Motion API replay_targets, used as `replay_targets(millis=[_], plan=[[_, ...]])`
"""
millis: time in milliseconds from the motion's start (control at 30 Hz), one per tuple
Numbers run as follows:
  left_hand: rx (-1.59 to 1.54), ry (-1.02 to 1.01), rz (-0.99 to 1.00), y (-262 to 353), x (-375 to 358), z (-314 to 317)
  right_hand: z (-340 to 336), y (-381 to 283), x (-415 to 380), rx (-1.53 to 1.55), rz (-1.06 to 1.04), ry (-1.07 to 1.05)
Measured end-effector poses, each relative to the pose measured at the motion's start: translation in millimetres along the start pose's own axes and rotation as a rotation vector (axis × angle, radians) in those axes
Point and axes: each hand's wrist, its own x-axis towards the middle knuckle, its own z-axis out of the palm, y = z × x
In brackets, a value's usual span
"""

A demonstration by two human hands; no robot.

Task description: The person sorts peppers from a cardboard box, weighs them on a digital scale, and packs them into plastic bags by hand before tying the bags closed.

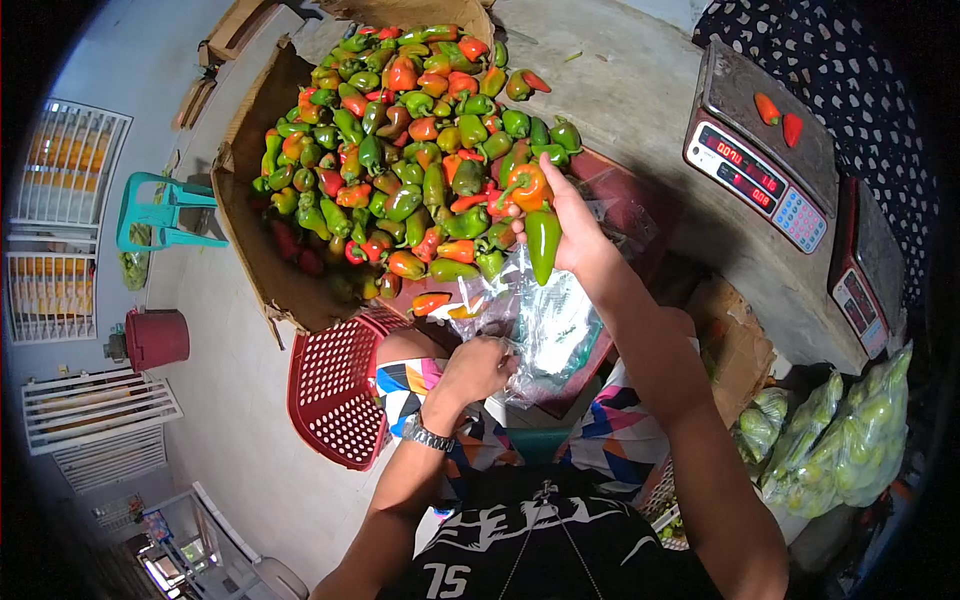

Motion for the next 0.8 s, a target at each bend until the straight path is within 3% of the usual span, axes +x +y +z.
replay_targets(millis=[367,500,633,700,800], plan=[[-0.024,0.021,-0.006,1.7,-1.8,-1.2,6.9,-1.3,-1.1,-0.166,-0.074,-0.039],[-0.014,0.026,0.014,0.2,-3.9,-1.1,1.3,-28.8,-24.1,0.025,-0.121,-0.118],[-0.014,0.015,0.039,-6.9,-4.2,2.1,-37.9,-85.3,-66.4,0.033,-0.409,-0.329],[-0.026,0.029,0.051,-9.3,-5.7,2.0,-47.3,-111.4,-117.3,-0.425,-1.017,-0.043],[-0.058,0.035,0.038,-8.5,-8.7,0.9,-100.9,-191.2,-186.9,-0.185,-0.978,0.304]])
